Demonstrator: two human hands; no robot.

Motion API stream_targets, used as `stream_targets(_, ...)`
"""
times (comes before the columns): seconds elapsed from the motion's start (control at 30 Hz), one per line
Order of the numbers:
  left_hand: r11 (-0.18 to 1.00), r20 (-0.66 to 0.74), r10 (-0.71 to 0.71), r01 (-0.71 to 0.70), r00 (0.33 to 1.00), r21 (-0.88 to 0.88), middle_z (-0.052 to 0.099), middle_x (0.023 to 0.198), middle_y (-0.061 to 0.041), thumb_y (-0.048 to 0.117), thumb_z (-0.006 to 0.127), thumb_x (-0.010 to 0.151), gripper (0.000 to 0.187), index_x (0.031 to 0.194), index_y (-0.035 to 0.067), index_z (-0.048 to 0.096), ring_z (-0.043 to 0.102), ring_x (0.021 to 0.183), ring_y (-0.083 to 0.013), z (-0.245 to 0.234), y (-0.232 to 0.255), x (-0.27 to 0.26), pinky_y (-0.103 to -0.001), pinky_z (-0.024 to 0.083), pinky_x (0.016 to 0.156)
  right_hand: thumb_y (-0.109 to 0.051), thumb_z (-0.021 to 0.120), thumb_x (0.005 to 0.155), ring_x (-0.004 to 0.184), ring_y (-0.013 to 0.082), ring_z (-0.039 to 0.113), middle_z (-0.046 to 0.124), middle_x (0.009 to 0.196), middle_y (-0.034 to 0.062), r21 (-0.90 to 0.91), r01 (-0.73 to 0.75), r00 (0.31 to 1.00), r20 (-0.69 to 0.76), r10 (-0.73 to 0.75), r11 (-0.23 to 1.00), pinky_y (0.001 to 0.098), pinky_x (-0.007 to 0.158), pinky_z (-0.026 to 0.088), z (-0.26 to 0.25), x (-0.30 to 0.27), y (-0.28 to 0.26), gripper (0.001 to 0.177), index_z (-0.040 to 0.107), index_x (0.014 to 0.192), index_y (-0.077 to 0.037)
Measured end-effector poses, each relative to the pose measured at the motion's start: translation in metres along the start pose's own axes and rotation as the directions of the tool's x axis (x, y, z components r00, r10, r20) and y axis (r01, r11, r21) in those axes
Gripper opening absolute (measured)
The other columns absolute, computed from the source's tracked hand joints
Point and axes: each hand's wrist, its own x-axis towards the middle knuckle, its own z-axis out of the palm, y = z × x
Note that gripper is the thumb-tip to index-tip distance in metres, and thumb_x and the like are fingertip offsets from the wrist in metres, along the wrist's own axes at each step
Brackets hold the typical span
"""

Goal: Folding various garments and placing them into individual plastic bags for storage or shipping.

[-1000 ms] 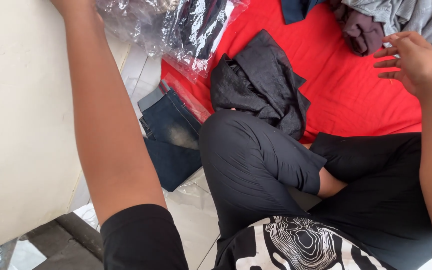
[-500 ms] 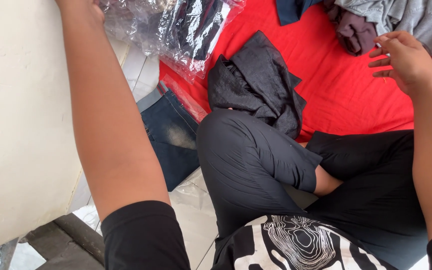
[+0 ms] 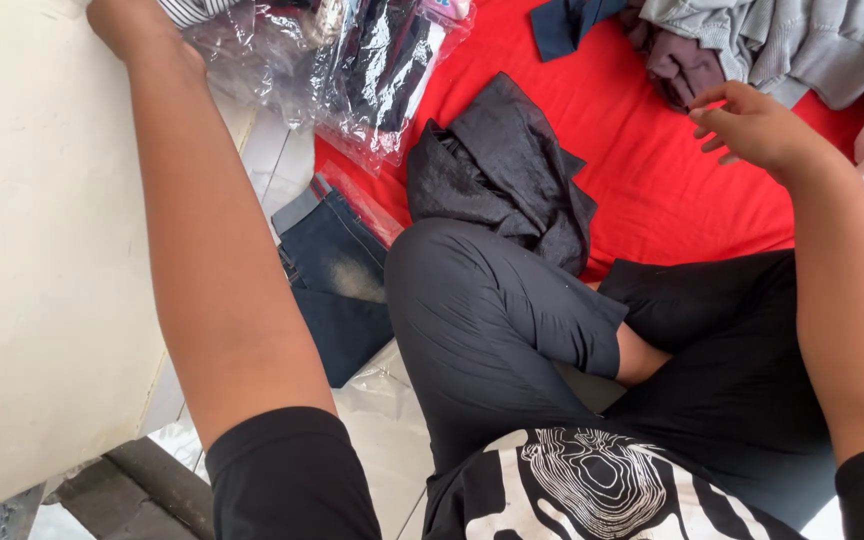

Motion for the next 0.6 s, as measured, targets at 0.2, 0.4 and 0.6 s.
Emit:
stream_targets(0.2, 0.999, -0.089, -0.013, 0.017, 0.996, 0.036, 0.025, 0.159, -0.03, 0.068, 0.029, 0.075, 0.099, 0.157, 0.014, 0.019, 0.023, 0.146, -0.0487, -0.019, -0.035, 0.023, -0.064, 0.048, 0.097, -0.016, 0.052, 0.103, 0.107, 0.0347, 0.063, 0.064, 0.122, 0.0216, -0.095, 0.006, 0.999, 0.038, -0.002, 0.995, 0.046, 0.086, 0.05, 0.001, -0.013, -0.007, 0.037, 0.058, 0.138, -0.004)
stream_targets(0.4, 0.799, -0.263, 0.406, -0.2, 0.875, 0.568, 0.023, 0.162, -0.025, 0.05, 0.05, 0.102, 0.063, 0.148, 0.008, 0.041, 0.028, 0.15, -0.0484, 0.014, -0.067, 0.033, -0.061, 0.038, 0.115, -0.023, 0.056, 0.106, 0.108, 0.0359, 0.066, 0.068, 0.119, 0.0228, -0.219, 0.0, 0.998, 0.064, 0.015, 0.976, 0.0472, 0.085, 0.051, 0.001, -0.006, 0.0, 0.041, 0.057, 0.142, -0.006)
stream_targets(0.6, 0.628, -0.195, 0.769, -0.664, 0.609, 0.406, 0.036, 0.16, -0.021, 0.04, 0.068, 0.1, 0.069, 0.153, 0.013, 0.032, 0.043, 0.146, -0.039, 0.12, -0.104, -0.074, -0.059, 0.031, 0.129, -0.031, 0.056, 0.106, 0.104, 0.0319, 0.067, 0.068, 0.118, 0.0167, -0.329, 0.0, 0.998, 0.053, 0.019, 0.944, 0.0472, 0.085, 0.05, 0.004, 0.004, 0.011, 0.042, 0.057, 0.144, -0.011)
